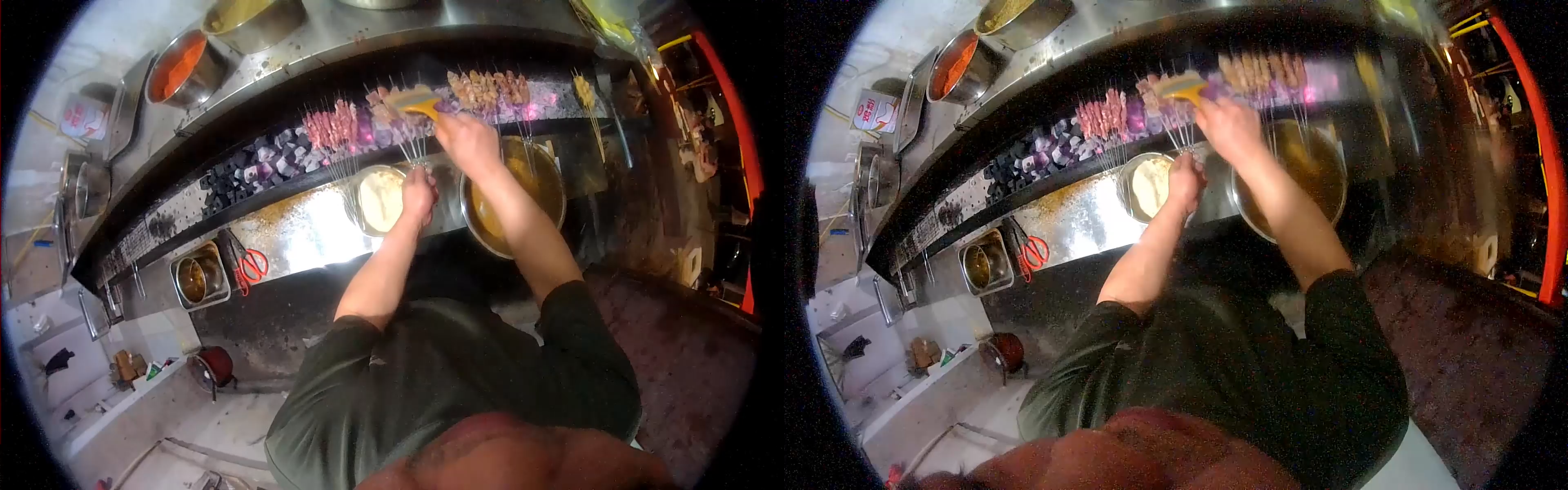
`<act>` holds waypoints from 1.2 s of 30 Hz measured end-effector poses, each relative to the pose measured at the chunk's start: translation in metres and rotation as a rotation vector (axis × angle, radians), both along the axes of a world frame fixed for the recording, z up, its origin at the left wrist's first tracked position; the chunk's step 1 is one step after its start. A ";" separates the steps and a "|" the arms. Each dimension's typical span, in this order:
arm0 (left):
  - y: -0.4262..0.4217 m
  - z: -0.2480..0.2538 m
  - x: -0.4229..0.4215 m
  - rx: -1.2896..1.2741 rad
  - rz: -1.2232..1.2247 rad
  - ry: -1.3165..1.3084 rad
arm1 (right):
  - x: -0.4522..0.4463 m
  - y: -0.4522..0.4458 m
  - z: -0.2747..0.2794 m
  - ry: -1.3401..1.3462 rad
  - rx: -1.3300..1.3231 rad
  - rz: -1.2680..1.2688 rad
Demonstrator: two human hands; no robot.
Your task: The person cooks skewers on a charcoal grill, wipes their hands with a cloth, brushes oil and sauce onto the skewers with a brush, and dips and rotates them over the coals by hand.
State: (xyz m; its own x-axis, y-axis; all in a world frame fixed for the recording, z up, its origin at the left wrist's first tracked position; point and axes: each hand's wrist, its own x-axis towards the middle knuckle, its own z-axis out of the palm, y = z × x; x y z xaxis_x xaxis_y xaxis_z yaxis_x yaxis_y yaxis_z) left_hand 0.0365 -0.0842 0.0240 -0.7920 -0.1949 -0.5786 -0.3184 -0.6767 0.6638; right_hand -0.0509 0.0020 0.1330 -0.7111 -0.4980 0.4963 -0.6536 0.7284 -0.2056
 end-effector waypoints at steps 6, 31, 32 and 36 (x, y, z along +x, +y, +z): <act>-0.001 -0.004 0.002 0.026 0.018 -0.016 | -0.022 -0.031 0.008 -0.095 0.178 0.005; 0.002 -0.013 0.007 -0.966 -0.117 -0.105 | -0.028 0.013 -0.008 -0.170 0.113 -0.050; 0.002 -0.009 0.007 -0.974 -0.150 -0.135 | -0.029 0.011 -0.009 -0.203 0.172 -0.048; 0.003 -0.019 0.004 -1.002 -0.157 -0.115 | 0.002 0.021 0.004 -0.125 0.136 0.046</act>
State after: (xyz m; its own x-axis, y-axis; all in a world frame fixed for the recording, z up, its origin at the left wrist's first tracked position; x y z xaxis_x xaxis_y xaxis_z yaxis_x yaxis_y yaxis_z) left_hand 0.0405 -0.0811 0.0047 -0.8002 -0.5303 -0.2801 -0.4530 0.2284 0.8617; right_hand -0.0489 0.0232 0.1366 -0.7382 -0.5875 0.3314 -0.6621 0.7252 -0.1892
